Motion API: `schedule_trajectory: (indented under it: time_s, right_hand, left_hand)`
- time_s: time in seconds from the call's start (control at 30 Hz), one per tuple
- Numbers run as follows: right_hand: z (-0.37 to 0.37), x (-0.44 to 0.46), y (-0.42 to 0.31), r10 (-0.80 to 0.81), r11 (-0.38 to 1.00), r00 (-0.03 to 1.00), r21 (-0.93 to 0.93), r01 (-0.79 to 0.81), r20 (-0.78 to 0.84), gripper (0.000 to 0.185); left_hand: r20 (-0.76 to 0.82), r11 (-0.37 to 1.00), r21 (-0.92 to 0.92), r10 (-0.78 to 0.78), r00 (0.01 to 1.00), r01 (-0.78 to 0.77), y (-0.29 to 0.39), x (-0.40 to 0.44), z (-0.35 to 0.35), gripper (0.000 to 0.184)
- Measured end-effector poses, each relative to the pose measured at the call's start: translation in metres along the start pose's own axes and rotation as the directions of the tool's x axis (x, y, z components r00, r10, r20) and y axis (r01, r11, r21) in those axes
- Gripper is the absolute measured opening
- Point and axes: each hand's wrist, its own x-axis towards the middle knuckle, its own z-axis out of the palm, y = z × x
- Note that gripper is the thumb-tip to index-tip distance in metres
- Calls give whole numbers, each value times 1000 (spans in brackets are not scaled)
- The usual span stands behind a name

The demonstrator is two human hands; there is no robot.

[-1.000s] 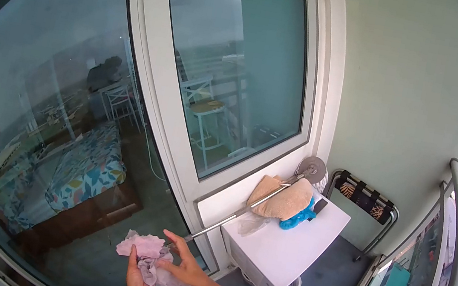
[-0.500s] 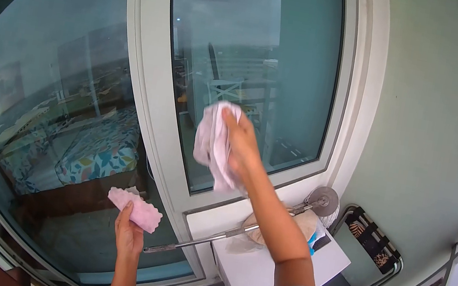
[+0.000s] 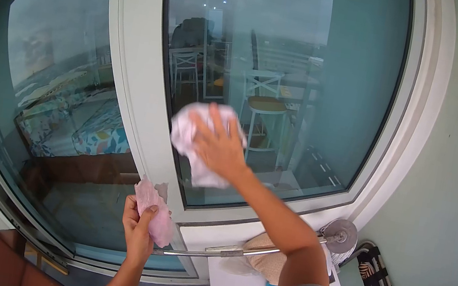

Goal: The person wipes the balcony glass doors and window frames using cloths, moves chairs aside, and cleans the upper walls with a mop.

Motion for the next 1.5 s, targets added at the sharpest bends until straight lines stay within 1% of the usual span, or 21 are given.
schedule_trajectory:
  time_s: [0.07, 0.1, 0.23, 0.33, 0.37, 0.4, 0.43, 0.57, 0.63, 0.77, 0.83, 0.9, 0.97, 1.1, 1.2, 1.27, 1.3, 1.33, 1.37, 1.43, 1.5]
  right_hand:
    - [20, -112, -42, -179, 984, 980, -11, 181, 91, 25]
    - [22, -150, -47, -254, 962, 948, 152, 227, 193, 30]
    - [8, -101, -28, -250, 947, 926, 271, 172, 284, 43]
    - [-14, 42, 24, -109, 994, 989, 16, 108, 98, 30]
    - [-27, 101, 49, -46, 996, 992, -76, 37, -117, 25]
    - [-32, 159, 73, 96, 989, 940, -76, -128, -328, 24]
    - [-41, 205, 96, 143, 980, 902, -71, -187, -407, 26]
    - [-62, 271, 150, 205, 966, 847, -36, -255, -491, 37]
    - [-58, 267, 147, 184, 967, 851, -64, -246, -492, 44]
    - [-33, 179, 76, 26, 986, 933, -142, -82, -358, 58]
    - [-9, 66, 8, 57, 998, 995, 39, -55, -76, 60]
    - [20, -55, -40, -55, 998, 990, 26, 52, 129, 62]
    - [19, -132, -44, -258, 965, 927, 115, 235, 273, 57]
    - [-7, -105, 15, -341, 938, 908, 156, 310, 243, 49]
    - [-40, 14, 93, -194, 961, 980, -207, 181, -44, 48]
    - [-65, 102, 165, 15, 966, 995, -256, -40, -99, 50]
    - [-81, 145, 204, 102, 963, 974, -224, -148, -204, 48]
    - [-93, 183, 246, 215, 968, 929, -59, -244, -301, 47]
    - [-102, 214, 284, 391, 906, 856, -20, -422, -337, 48]
    - [-116, 241, 314, 546, 815, 744, 38, -578, -384, 63]
    - [-105, 228, 311, 543, 815, 734, 45, -578, -409, 68]
  left_hand:
    - [-8, 998, 50, 28, 1000, -27, 3, -1, -2, 21]
    - [1, 998, 50, 23, 1000, -23, 6, -1, -3, 22]
    - [-8, 997, 73, 37, 999, -37, 7, -2, -10, 26]
    - [25, 993, 65, 96, 995, -97, 22, -1, 2, 40]
    - [25, 994, 61, 88, 996, -89, 27, 3, 5, 40]
    - [45, 974, 96, 201, 979, -205, 31, 5, 7, 47]
    - [70, 939, 133, 311, 948, -318, 35, 5, 6, 55]
    - [35, 869, 274, 419, 907, -412, 39, 9, -8, 52]
    - [26, 890, 246, 389, 921, -383, 32, 15, -16, 49]
    - [-49, 942, 114, 323, 945, -316, 27, 27, -12, 37]
    - [-22, 935, 84, 347, 938, -344, 32, 34, 5, 34]
    - [14, 917, 43, 395, 918, -396, 29, 46, 17, 30]
    - [110, 726, 251, 636, 764, -641, 13, 74, 24, 28]
    - [295, 608, 199, 711, 638, -769, 0, 118, 34, 26]
    - [448, 399, 233, 765, 462, -887, -2, 136, 40, 26]
    - [476, 304, 235, 792, 382, -923, -2, 145, 40, 26]
    - [511, 207, 248, 802, 309, -946, -4, 149, 40, 25]
    - [475, 182, 262, 830, 291, -948, -8, 151, 42, 25]
    - [477, 184, 260, 829, 291, -948, -10, 153, 44, 25]
    - [462, 104, 260, 860, 218, -960, -14, 155, 45, 24]
    - [447, 107, 278, 865, 227, -955, -24, 157, 39, 24]
